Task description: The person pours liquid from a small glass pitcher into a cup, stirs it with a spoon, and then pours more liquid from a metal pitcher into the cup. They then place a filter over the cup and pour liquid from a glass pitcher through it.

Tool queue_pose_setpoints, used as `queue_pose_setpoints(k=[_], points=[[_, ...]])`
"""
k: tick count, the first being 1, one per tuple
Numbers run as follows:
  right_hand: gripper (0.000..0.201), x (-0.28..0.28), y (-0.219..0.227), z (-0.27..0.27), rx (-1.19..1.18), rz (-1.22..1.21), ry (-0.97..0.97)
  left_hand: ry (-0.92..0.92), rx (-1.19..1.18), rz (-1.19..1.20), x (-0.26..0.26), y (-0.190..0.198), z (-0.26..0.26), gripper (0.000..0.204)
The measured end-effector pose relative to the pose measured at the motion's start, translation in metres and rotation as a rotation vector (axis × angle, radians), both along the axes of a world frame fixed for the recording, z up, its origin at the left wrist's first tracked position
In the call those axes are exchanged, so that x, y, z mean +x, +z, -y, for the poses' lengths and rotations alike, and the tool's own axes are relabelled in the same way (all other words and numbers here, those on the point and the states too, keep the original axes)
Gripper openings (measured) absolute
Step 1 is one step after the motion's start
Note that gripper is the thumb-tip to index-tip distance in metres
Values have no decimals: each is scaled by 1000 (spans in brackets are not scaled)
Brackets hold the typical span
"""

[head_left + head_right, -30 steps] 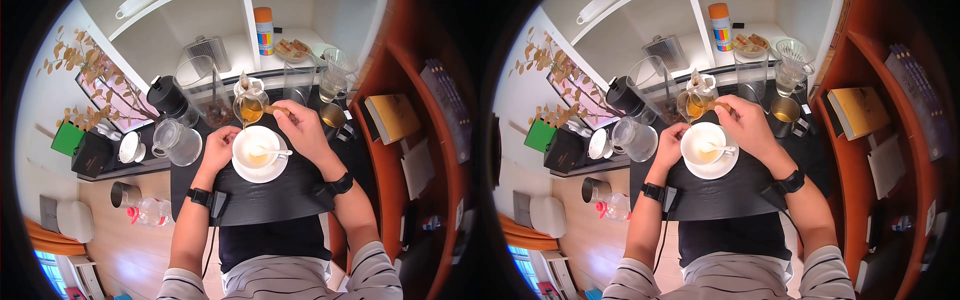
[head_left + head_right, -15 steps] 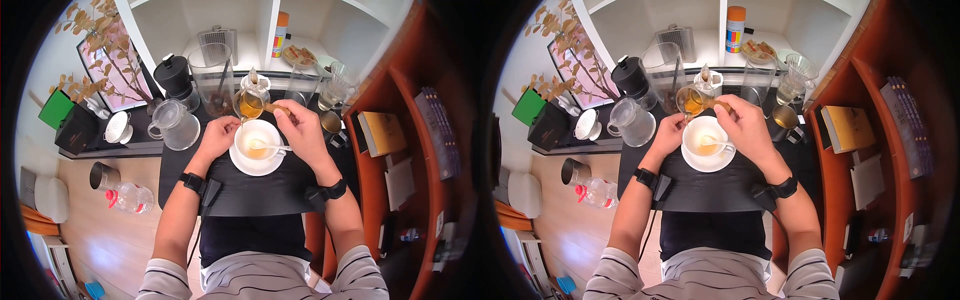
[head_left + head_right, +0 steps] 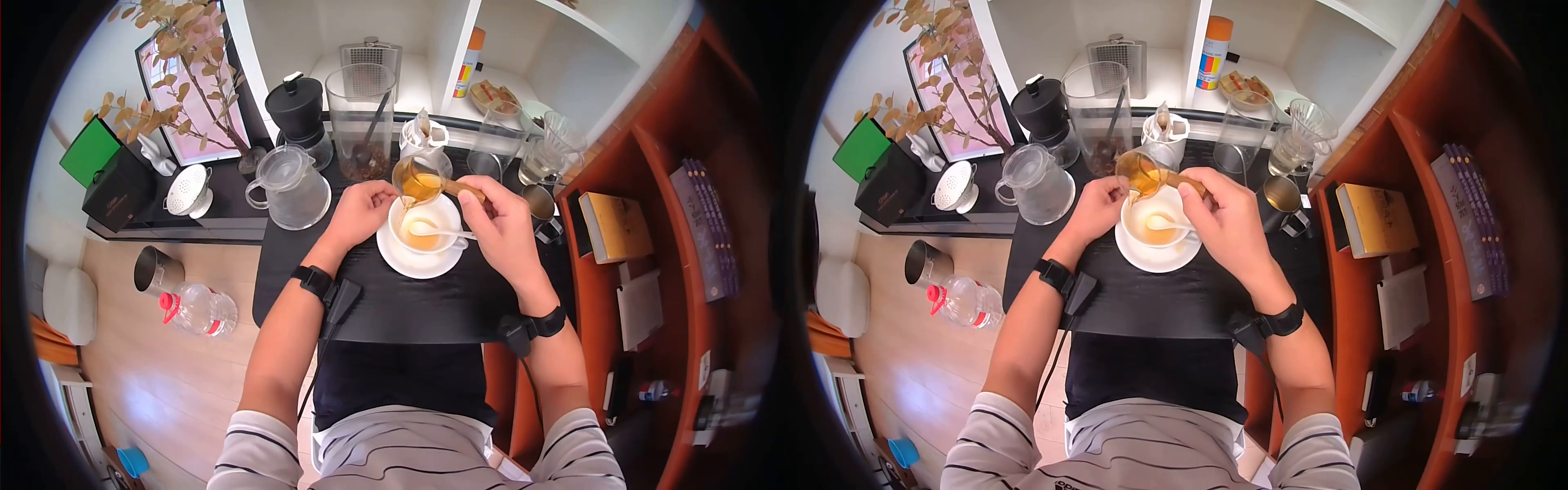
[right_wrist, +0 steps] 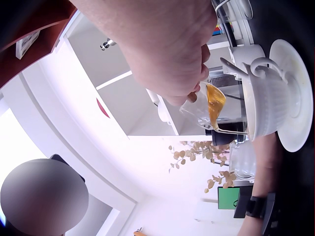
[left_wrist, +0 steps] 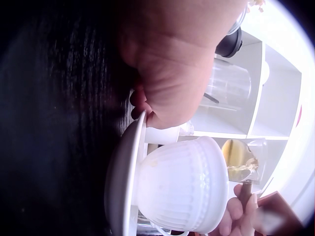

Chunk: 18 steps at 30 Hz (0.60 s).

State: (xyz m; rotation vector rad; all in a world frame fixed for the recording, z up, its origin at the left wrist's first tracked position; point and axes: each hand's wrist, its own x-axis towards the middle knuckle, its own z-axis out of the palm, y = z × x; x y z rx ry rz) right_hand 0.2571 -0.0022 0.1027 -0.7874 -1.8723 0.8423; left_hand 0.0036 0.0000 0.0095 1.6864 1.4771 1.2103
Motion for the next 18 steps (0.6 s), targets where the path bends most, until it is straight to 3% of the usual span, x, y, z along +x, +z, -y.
queue_pose_setpoints(k=[18], points=[[20, 54, -6, 14, 51, 121, -133, -7, -38, 31, -1, -8, -2, 15]])
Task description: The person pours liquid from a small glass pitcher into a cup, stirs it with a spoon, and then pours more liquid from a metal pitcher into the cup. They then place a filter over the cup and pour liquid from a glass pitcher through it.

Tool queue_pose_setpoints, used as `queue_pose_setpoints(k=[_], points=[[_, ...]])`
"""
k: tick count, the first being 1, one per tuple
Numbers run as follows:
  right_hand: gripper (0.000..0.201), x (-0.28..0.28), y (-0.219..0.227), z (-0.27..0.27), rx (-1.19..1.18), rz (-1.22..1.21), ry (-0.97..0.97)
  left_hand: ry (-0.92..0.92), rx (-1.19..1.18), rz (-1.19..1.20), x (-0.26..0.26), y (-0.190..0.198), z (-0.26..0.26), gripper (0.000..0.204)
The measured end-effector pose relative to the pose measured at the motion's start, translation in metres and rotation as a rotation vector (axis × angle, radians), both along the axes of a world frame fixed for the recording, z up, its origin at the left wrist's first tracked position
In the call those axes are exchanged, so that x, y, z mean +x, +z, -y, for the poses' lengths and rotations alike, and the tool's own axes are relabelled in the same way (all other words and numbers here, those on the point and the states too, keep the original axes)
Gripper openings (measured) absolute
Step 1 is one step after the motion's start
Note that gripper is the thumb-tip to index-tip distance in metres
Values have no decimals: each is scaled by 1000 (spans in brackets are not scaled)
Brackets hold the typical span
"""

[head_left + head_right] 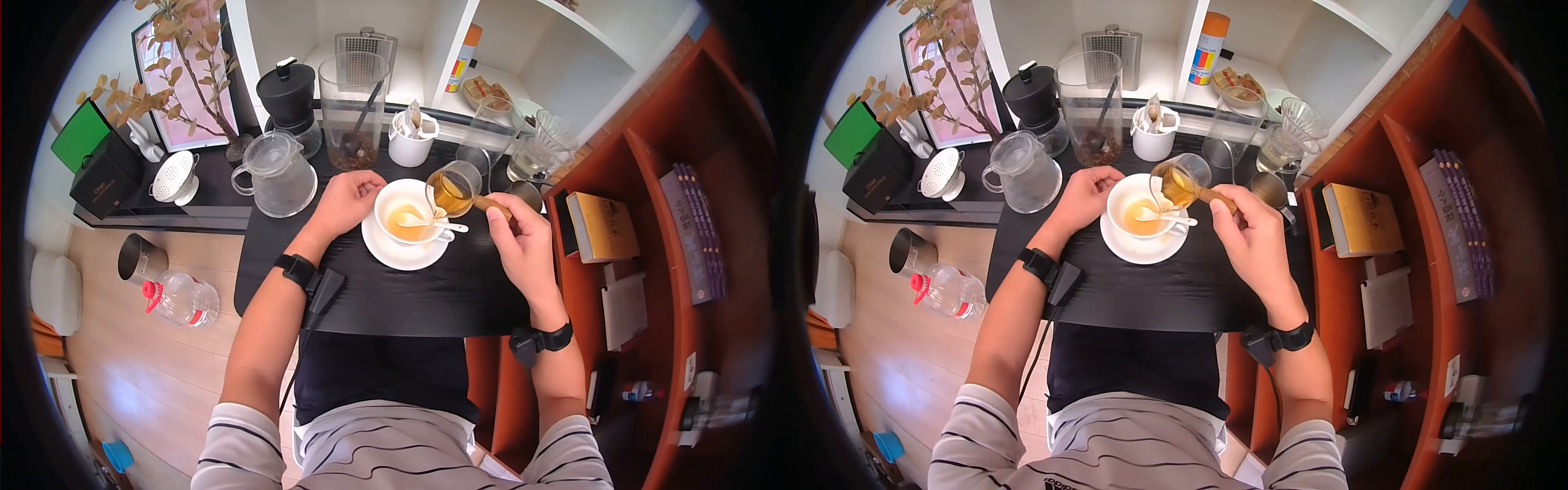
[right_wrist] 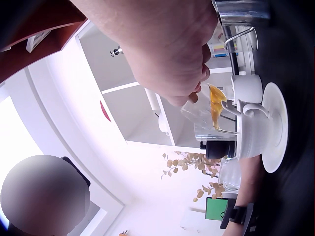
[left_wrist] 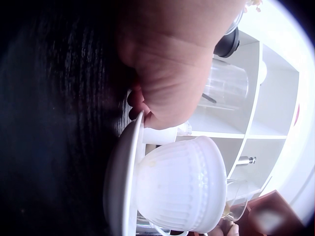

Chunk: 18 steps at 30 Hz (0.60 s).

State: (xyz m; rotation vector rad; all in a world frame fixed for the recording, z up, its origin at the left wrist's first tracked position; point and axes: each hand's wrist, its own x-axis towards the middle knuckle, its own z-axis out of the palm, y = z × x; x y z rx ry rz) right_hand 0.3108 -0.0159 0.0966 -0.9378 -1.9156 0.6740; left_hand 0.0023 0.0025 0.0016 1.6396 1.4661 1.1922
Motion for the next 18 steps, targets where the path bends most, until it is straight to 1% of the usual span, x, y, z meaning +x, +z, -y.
queue_pose_setpoints(k=[4, 7, 12, 18], points=[[21, 7, -2, -6, 6, 4, -8, 4, -3, 11, 1, 0, 0, 15], [21, 9, -1, -12, 11, 34, -40, 25, -1, 64, 2, -1, 0, 16], [22, 8, -3, -24, 23, 47, -71, 18, 4, 60, 2, -1, 0, 16], [21, -3, -6, -39, 34, 29, -60, 6, 10, 33, 2, 6, 3, 15]])
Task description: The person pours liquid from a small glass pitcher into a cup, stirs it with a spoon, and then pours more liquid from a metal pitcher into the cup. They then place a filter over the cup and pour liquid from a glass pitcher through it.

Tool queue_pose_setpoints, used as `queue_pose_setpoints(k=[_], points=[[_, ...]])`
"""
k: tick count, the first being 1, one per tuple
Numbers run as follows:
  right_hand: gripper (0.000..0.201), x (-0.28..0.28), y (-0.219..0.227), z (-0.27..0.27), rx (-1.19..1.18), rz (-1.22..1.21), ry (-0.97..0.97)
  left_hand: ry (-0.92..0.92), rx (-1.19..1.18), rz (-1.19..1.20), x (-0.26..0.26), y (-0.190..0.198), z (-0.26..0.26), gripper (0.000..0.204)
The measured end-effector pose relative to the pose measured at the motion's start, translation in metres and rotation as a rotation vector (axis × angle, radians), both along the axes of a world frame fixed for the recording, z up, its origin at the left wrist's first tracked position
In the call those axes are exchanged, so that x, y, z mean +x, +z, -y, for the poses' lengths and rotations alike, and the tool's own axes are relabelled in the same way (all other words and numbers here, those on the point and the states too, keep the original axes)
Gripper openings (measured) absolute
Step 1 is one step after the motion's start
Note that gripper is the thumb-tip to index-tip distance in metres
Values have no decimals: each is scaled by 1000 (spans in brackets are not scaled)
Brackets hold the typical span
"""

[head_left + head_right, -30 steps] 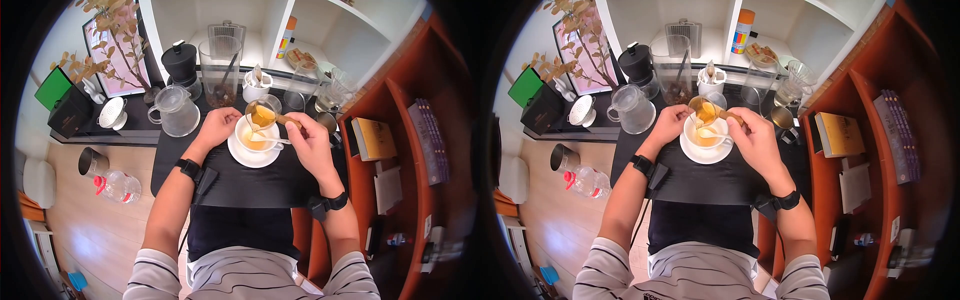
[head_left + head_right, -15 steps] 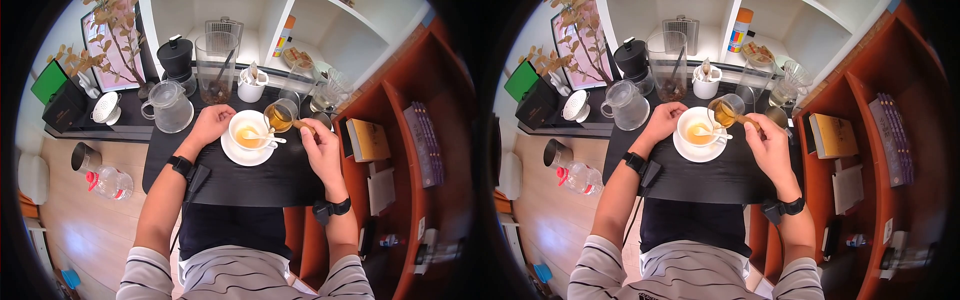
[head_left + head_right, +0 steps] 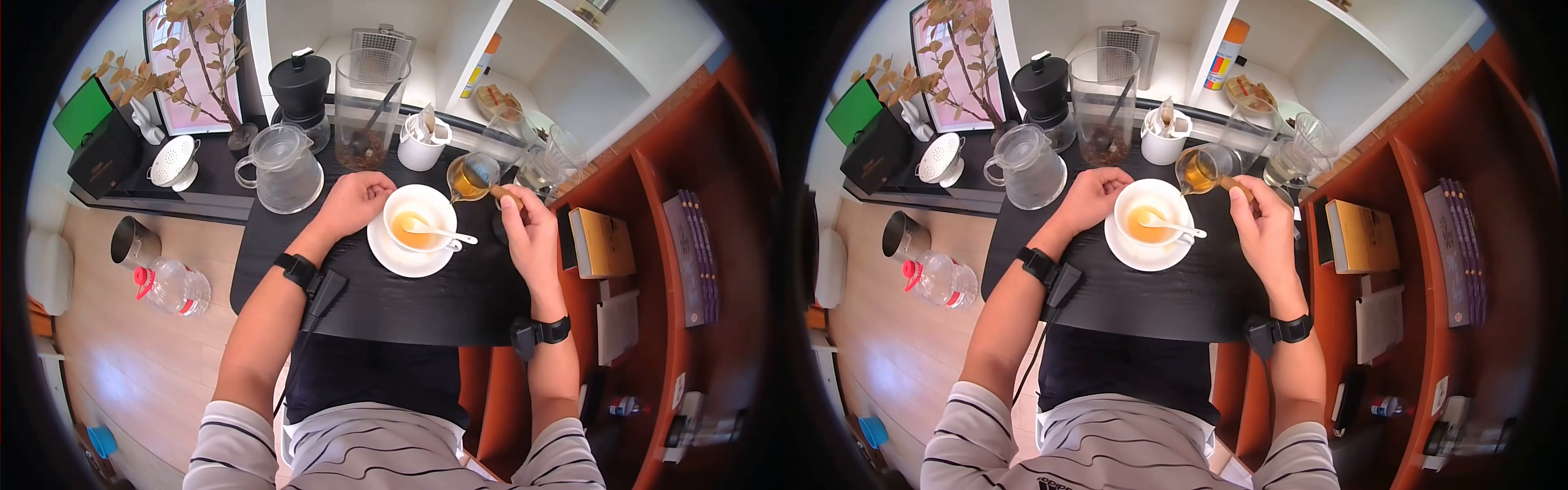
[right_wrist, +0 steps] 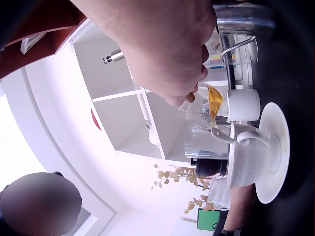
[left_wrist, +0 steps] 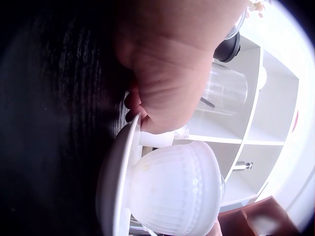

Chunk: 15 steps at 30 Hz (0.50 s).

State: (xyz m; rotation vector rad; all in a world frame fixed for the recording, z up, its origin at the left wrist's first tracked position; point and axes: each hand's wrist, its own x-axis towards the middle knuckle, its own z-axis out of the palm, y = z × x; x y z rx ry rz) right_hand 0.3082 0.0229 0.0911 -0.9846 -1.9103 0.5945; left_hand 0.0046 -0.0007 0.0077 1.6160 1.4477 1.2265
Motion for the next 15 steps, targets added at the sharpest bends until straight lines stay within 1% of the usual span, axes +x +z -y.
queue_pose_setpoints(k=[3, 6, 13, 15], points=[[21, -8, 1, -7, 45, 26, -15, -18, 4, 0, -2, -2, -1, 15], [21, -15, 2, -10, 38, 42, -24, -22, 13, 0, -2, -4, -2, 15], [20, -37, 4, -16, 42, 27, 10, -20, 4, 1, -2, -5, -3, 15], [20, -43, 7, -14, 53, 49, 30, -19, 8, -31, -2, -3, -2, 15]])
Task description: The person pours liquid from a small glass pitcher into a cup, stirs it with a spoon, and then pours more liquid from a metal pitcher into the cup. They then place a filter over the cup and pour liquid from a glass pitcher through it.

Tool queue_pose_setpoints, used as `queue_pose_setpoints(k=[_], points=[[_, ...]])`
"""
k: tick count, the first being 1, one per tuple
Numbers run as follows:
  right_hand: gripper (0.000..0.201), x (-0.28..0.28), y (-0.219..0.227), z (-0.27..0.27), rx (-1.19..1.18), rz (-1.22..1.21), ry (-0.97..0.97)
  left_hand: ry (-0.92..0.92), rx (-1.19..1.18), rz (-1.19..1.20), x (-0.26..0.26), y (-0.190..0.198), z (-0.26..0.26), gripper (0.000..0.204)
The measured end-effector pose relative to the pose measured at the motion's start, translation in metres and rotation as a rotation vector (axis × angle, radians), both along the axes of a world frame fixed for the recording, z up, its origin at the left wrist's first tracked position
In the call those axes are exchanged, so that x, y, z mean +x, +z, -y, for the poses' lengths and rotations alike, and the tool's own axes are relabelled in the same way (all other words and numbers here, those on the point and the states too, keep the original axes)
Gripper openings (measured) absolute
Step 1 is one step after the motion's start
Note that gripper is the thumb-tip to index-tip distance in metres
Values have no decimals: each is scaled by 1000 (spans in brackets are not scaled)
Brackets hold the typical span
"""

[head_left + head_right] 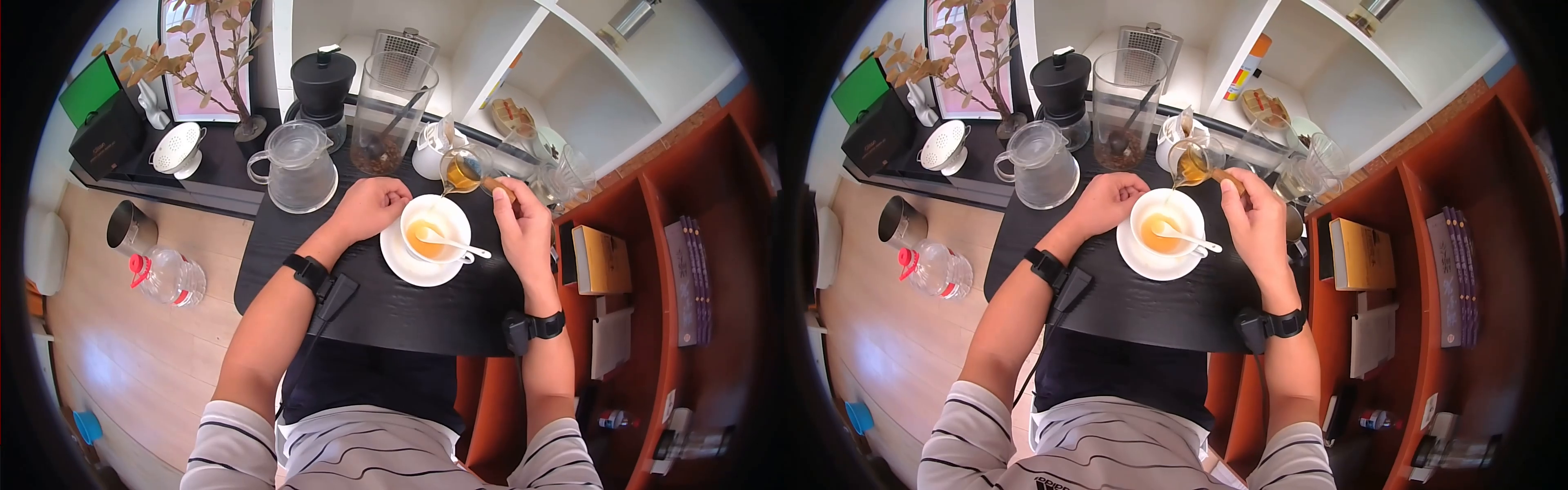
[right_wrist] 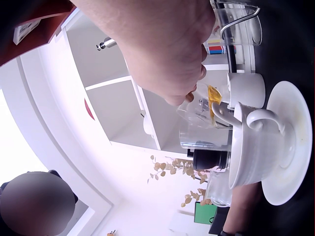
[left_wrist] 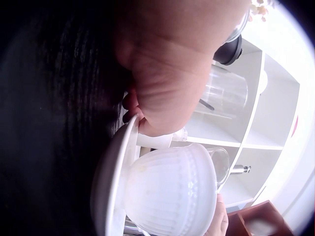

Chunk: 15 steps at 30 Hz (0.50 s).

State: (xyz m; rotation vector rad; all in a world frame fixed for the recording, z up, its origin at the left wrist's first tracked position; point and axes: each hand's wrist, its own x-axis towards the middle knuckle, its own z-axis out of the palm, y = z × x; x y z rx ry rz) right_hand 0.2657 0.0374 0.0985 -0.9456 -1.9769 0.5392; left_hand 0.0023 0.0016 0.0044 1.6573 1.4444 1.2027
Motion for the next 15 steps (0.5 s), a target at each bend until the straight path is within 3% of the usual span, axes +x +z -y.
queue_pose_setpoints(k=[15], points=[[22, -18, 18, 29, 74, 69, 104, 9, 10, -35, -1, -1, -1, 16]])
